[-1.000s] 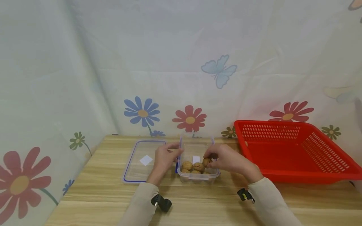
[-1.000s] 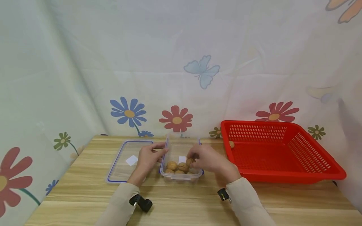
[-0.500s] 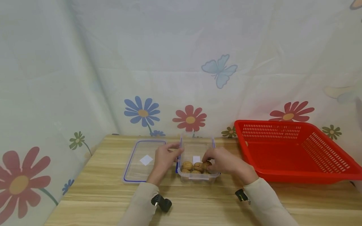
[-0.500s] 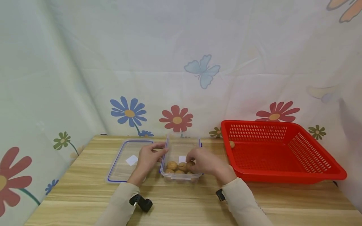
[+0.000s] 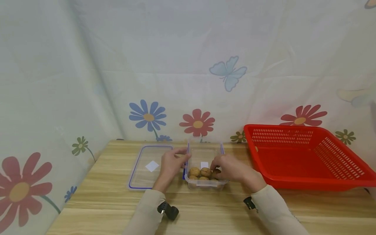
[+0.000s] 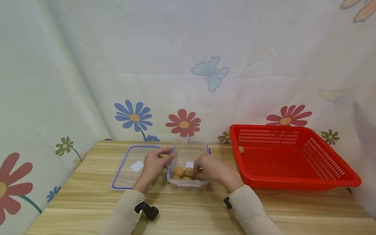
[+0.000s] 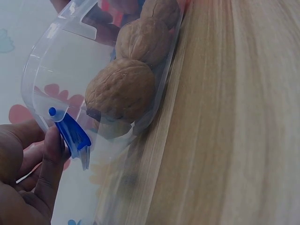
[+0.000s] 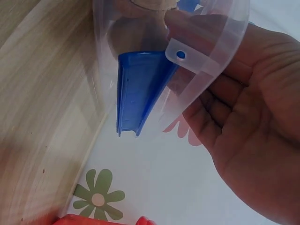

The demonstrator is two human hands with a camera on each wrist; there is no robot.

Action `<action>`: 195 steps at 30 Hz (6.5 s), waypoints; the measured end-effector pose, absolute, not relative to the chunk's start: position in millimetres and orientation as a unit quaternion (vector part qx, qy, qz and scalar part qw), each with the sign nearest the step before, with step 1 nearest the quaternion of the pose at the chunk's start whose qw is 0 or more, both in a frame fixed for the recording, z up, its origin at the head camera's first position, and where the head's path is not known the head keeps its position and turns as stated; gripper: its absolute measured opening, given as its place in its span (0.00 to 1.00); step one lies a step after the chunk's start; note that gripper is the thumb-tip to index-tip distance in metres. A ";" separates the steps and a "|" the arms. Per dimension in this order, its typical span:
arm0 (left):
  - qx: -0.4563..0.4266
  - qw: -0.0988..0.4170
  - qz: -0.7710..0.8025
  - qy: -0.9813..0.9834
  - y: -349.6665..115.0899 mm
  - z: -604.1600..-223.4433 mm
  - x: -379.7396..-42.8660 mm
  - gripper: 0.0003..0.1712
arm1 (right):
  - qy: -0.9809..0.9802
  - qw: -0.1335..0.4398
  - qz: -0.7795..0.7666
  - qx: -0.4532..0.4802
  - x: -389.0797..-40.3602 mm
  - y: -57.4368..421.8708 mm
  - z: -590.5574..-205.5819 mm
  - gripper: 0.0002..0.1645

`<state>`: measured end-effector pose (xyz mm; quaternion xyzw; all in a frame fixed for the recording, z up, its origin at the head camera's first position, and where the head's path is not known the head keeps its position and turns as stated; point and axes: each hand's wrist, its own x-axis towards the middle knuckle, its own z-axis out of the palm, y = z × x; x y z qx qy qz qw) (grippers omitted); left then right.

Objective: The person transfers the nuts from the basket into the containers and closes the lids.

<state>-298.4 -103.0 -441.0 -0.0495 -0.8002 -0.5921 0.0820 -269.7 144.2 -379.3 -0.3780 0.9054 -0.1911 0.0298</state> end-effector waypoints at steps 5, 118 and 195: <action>-0.051 0.081 -0.593 -0.800 -102.7 -440.4 -298.5 0.18 | 0.910 0.044 -0.204 -0.359 -270.1 145.0 -379.4 0.08; -0.035 0.072 -0.601 -0.795 -102.3 -437.7 -293.1 0.17 | 0.911 0.166 -0.346 -0.149 -353.1 335.2 -362.0 0.35; -0.033 0.071 -0.609 -0.790 -102.9 -441.4 -296.8 0.17 | 0.918 -0.048 -0.347 -0.186 -278.1 274.9 -274.6 0.28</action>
